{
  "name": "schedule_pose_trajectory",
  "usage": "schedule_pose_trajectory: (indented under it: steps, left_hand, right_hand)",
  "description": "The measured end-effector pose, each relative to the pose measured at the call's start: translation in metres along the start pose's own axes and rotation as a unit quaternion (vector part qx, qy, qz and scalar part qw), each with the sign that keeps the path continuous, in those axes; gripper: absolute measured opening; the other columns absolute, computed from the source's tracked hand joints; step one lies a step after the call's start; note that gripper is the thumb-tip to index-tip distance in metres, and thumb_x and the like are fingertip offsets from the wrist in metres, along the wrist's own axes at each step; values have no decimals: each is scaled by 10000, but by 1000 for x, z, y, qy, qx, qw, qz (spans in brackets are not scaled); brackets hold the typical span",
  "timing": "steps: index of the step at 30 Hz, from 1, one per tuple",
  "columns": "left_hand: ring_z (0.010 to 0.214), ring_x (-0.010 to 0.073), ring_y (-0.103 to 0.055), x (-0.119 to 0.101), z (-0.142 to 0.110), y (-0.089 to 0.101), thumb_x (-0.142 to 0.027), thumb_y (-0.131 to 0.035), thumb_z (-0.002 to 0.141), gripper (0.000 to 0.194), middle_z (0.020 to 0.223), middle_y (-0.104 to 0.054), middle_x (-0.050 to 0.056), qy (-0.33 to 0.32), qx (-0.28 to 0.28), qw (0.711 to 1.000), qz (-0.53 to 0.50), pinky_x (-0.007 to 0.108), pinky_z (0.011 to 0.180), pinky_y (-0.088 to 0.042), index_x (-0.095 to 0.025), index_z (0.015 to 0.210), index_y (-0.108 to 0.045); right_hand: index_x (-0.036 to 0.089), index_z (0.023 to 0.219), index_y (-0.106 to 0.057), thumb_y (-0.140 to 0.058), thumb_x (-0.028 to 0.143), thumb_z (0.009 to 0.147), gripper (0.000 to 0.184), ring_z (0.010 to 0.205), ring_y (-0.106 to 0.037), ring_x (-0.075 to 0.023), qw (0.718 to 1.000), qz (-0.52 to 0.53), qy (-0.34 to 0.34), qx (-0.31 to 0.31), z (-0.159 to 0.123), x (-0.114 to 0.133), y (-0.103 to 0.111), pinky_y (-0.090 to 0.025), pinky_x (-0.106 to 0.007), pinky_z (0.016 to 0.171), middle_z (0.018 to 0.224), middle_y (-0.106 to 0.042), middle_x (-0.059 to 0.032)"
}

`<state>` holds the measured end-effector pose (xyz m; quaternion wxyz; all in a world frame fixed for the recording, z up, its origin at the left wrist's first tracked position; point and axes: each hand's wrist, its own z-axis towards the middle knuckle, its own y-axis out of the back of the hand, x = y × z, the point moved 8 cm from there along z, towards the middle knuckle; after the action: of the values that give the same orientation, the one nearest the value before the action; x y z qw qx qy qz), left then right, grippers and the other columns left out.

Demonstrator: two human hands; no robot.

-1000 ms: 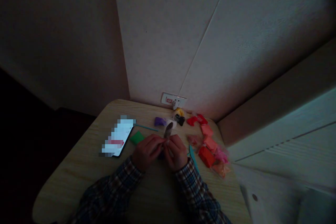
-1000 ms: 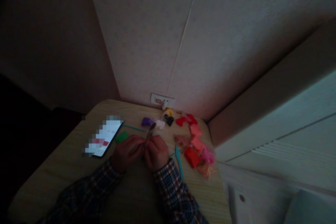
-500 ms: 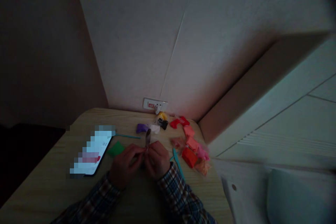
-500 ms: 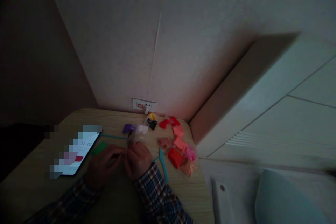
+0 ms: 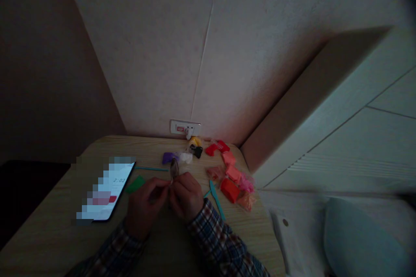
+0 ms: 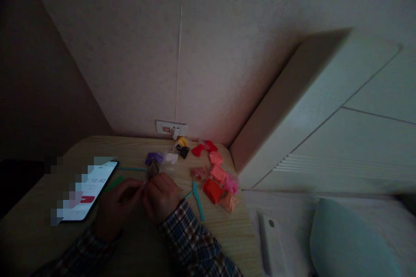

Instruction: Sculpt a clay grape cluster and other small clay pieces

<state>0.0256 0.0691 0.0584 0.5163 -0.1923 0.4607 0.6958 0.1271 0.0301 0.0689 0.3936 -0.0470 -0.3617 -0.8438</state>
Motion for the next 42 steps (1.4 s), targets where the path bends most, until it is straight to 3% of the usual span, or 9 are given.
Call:
schedule_pose_trajectory:
  steps: [4, 10, 14, 17, 23, 29, 35, 38, 42]
  left_hand:
    - [622, 164, -674, 11, 6, 9, -255, -552, 821, 109, 717, -699, 9, 37, -30, 999, 5, 239, 565, -566, -188, 785, -629]
    - [839, 203, -635, -13, 6, 8, -186, -520, 847, 135, 909, -659, 54, -82, 9, 995, 49, 326, 770, -546, -185, 942, -617]
    - [1193, 291, -460, -25, 1, -2, -180, -455, 844, 397, 1266, -503, 107, -152, 69, 985, 43, 475, 1011, -401, -202, 1240, -465]
    - [1310, 322, -322, -22, 1, -10, -157, -471, 842, 495, 1353, -429, 132, -169, 97, 977, 85, 524, 1058, -312, -188, 1326, -372]
    - [1328, 312, -306, -15, 3, -10, -208, -490, 888, 520, 1346, -459, 132, -184, 105, 970, 121, 515, 1059, -290, -203, 1375, -308]
    - [1175, 297, -425, -16, -1, -11, -259, -557, 861, 464, 1183, -504, 114, -198, 93, 966, 135, 478, 988, -355, -221, 1300, -412]
    - [1212, 308, -412, -14, -2, -13, -289, -604, 826, 371, 1207, -542, 125, -188, 111, 970, 105, 488, 1006, -322, -186, 1155, -467]
    - [1142, 273, -504, -15, -2, -10, -239, -580, 843, 319, 1131, -600, 118, -195, 106, 972, 78, 499, 1050, -287, -166, 1131, -463]
    - [996, 228, -584, -14, -1, -3, -229, -576, 853, 242, 1034, -621, 103, -174, 73, 981, 46, 389, 919, -465, -162, 1076, -510]
  right_hand:
    - [195, 636, -469, -381, 171, 818, 204, 634, -482, -183, 1000, 11, 29, -1, 2, 12, -2, -408, -299, 535, 647, -528, -62]
    - [183, 690, -518, -448, 112, 782, 136, 668, -532, -178, 995, 7, -46, -93, 3, -7, 25, -464, -289, 569, 706, -585, -69]
    - [178, 721, -540, -450, 110, 777, 125, 745, -569, -181, 993, 51, -69, -80, 2, -14, 28, -508, -296, 622, 820, -609, -94]
    - [169, 761, -576, -442, 111, 783, 147, 824, -596, -185, 989, 109, -88, -47, 2, -17, 24, -524, -302, 692, 884, -626, -104]
    - [174, 734, -600, -429, 182, 821, 193, 752, -584, -187, 979, 175, -98, -15, 4, -21, 23, -495, -327, 670, 779, -629, -79]
    - [181, 653, -586, -405, 201, 819, 246, 652, -533, -175, 977, 171, -124, 16, 3, -28, 20, -434, -319, 608, 665, -584, -51]
    - [184, 589, -535, -404, 176, 783, 234, 627, -524, -165, 978, 174, -116, 13, 1, -31, 17, -415, -307, 590, 634, -556, -37]
    - [186, 577, -506, -423, 164, 777, 218, 616, -512, -161, 980, 158, -118, -9, 0, -33, 19, -408, -300, 580, 615, -541, -30]
    - [190, 593, -489, -450, 154, 787, 202, 621, -520, -152, 982, 146, -119, -31, 1, -32, 22, -406, -280, 571, 621, -536, -18]
